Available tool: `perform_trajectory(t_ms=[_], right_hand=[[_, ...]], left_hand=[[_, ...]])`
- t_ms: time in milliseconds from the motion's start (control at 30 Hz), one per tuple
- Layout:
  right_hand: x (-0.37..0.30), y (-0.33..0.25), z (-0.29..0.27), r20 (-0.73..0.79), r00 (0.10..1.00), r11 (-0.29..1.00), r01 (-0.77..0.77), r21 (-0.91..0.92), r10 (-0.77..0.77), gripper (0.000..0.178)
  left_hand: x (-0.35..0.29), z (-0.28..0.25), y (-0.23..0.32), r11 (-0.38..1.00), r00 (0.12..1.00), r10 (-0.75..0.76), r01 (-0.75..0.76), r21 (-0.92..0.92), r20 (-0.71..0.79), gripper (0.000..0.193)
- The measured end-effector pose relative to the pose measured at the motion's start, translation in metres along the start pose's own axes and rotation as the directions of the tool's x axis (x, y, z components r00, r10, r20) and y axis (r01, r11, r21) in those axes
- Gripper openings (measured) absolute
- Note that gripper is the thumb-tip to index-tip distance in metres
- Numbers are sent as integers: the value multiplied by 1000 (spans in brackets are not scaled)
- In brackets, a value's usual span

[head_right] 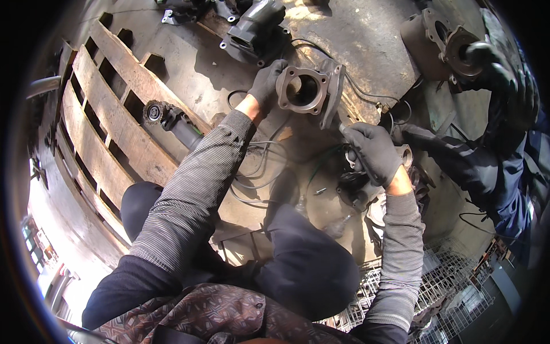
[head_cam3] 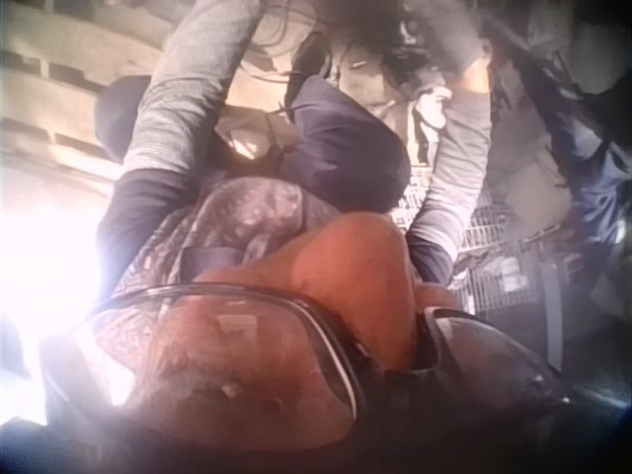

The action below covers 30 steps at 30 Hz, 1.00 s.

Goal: The person sits on the floor and uses an angle grinder to clean and smooth the surface of a metal part. They rotate the part to access different areas and continue grinding until the surface appears cleaner.

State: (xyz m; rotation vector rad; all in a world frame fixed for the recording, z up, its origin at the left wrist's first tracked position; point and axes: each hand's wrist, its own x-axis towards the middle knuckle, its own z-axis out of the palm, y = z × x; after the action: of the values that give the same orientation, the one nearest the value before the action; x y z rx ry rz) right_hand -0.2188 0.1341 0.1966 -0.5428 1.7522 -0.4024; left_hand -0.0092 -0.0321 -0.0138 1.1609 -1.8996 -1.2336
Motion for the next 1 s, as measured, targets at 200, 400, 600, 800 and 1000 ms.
perform_trajectory(t_ms=[200, 400, 600, 800, 1000], right_hand=[[11, -12, -15, 77, 997, 999, -29, -33, 32, 28], [28, -27, -26, 141, 989, 985, -16, -170, 40, 28], [21, -5, 1, -7, 992, 991, 125, -54, -126, 25], [5, 12, 0, -55, 935, 881, 310, -357, -351, 33], [-98, -12, -35, 7, 936, 761, 290, -580, -352, 56]], left_hand=[[0, 2, 1, 1000, 1000, -15, 15, -20, -11, 32], [4, 3, 3, 998, 999, -54, 54, -23, 5, 32], [3, 6, 6, 996, 998, -26, 30, 88, -48, 30], [3, 7, 5, 980, 984, -170, 163, 115, 50, 32], [-3, 10, 11, 950, 950, -311, 310, 24, 42, 35]])
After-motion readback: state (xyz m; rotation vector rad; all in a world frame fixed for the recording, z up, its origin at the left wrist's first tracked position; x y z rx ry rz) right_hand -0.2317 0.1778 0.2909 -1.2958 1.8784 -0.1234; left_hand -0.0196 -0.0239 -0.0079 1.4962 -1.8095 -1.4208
